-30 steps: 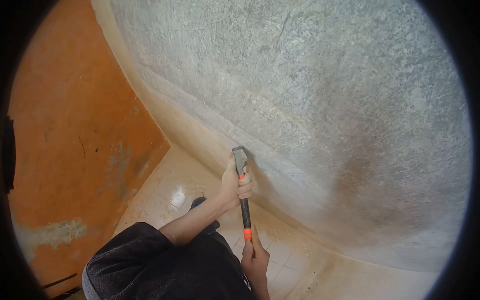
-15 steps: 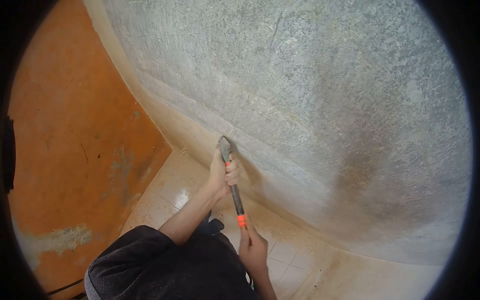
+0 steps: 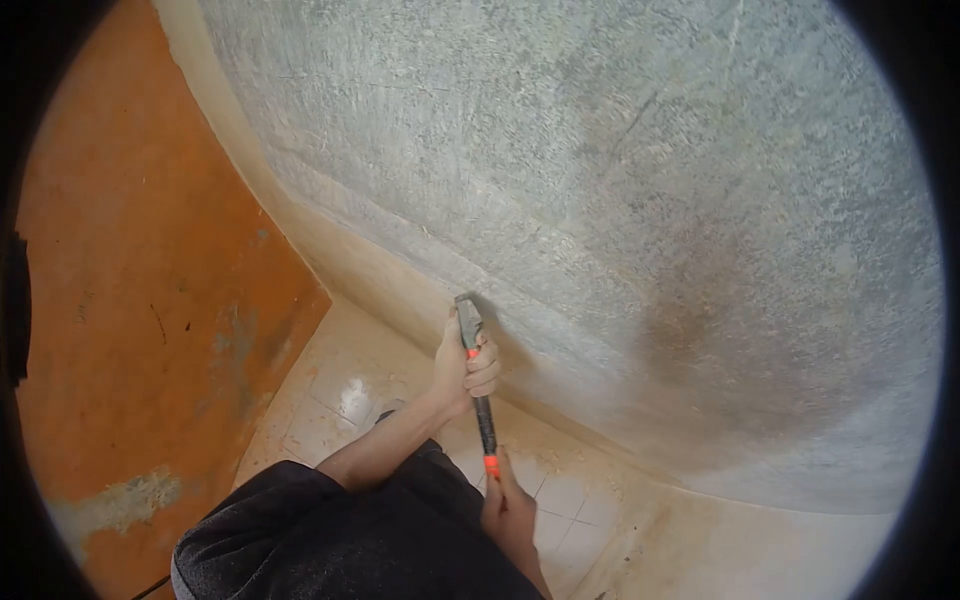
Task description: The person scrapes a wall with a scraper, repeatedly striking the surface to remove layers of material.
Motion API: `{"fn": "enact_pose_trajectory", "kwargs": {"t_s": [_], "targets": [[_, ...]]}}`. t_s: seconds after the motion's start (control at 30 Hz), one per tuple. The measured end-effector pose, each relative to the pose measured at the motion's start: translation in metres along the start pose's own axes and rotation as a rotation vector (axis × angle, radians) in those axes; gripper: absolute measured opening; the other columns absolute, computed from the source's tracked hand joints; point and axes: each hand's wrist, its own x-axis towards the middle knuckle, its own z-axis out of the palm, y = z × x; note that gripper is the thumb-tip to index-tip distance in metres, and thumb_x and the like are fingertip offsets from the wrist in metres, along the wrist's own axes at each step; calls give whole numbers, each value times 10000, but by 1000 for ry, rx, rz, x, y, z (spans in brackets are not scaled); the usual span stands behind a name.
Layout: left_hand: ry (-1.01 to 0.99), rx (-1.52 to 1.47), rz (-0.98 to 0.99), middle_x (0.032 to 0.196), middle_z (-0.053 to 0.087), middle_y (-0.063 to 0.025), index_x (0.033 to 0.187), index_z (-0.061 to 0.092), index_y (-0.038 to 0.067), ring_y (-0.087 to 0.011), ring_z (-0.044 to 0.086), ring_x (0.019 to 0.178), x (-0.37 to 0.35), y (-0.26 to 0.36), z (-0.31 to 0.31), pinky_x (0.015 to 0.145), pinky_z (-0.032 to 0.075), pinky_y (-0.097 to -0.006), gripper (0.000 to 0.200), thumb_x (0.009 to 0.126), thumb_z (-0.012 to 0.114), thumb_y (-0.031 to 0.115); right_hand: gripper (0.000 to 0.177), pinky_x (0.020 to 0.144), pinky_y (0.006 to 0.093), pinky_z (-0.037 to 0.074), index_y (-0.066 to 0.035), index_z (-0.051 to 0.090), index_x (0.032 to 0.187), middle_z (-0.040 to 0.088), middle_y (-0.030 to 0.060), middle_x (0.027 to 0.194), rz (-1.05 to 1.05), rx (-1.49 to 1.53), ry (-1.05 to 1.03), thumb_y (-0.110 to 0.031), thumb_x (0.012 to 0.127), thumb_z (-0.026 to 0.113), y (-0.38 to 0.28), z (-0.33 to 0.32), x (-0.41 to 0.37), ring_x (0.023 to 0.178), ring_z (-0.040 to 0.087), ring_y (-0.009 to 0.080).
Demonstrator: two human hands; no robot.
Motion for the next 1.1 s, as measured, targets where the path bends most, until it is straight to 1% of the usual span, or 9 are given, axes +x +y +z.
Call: {"fn": "enact_pose_trajectory", "kwargs": {"t_s": [0.13, 0.2, 0.27, 0.33, 0.4, 0.47, 0.53, 0.87, 1.1], "targets": [[-76, 45, -2, 471, 230, 62, 775, 466, 189, -85, 182, 321, 2, 14, -18, 304, 145, -264, 578, 989, 212, 662, 437, 577, 297, 481, -26, 508, 1391, 605, 171, 710, 40, 12, -32, -82, 958, 528, 0, 18, -1, 579, 605, 203], [46, 32, -43, 470, 236, 65, 777, 457, 188, -84, 191, 321, 0, -5, -4, 308, 144, -263, 581, 981, 217, 676, 436, 583, 291, 482, -26, 508, 1392, 611, 190, 728, 127, 36, -57, -82, 960, 522, -5, 5, -8, 579, 601, 194], [43, 60, -80, 472, 245, 66, 768, 444, 185, -85, 204, 323, -3, -11, 0, 313, 148, -260, 589, 975, 215, 686, 437, 531, 240, 378, -34, 480, 1426, 467, -8, 634, 155, 155, 36, -92, 992, 478, 0, 2, -18, 572, 435, 55], [120, 70, -75, 476, 247, 63, 768, 440, 183, -85, 212, 327, -1, -1, -2, 317, 156, -257, 582, 976, 230, 684, 432, 529, 242, 380, -26, 482, 1422, 461, -9, 633, 178, 146, 40, -99, 996, 474, -2, 9, -8, 573, 432, 53], [31, 54, -70, 480, 253, 57, 825, 417, 173, -84, 212, 338, 8, 14, -18, 320, 163, -273, 602, 952, 218, 727, 427, 530, 241, 383, -17, 487, 1416, 465, -10, 632, -12, 73, -47, -99, 997, 470, -8, 16, 10, 573, 437, 60], [78, 36, 60, 478, 241, 56, 780, 450, 184, -83, 201, 324, 7, 17, -13, 310, 167, -252, 562, 985, 243, 664, 423, 531, 243, 387, -9, 489, 1411, 476, -6, 638, 19, 119, -58, -95, 997, 467, -8, 12, 8, 574, 445, 66], [64, 15, 23, 478, 237, 55, 785, 455, 184, -82, 193, 327, 5, 1, -7, 308, 175, -252, 565, 986, 237, 665, 412, 563, 269, 457, 10, 527, 1362, 600, 145, 688, 85, 70, -10, -70, 958, 531, -1, 1, -5, 573, 563, 128], [38, 8, 35, 497, 255, 59, 801, 472, 178, -79, 196, 347, 6, -5, 0, 329, 175, -255, 555, 1001, 235, 638, 444, 542, 241, 395, 1, 469, 1422, 476, 0, 637, 5, 152, -86, -81, 986, 455, -1, -29, 3, 570, 441, 72], [59, 25, 62, 493, 247, 67, 784, 469, 183, -71, 193, 345, 3, -7, 4, 314, 158, -245, 544, 1005, 245, 626, 450, 537, 260, 427, 8, 489, 1401, 511, 65, 624, 14, 111, -101, -53, 955, 495, -3, -23, 5, 539, 480, 96]]}}
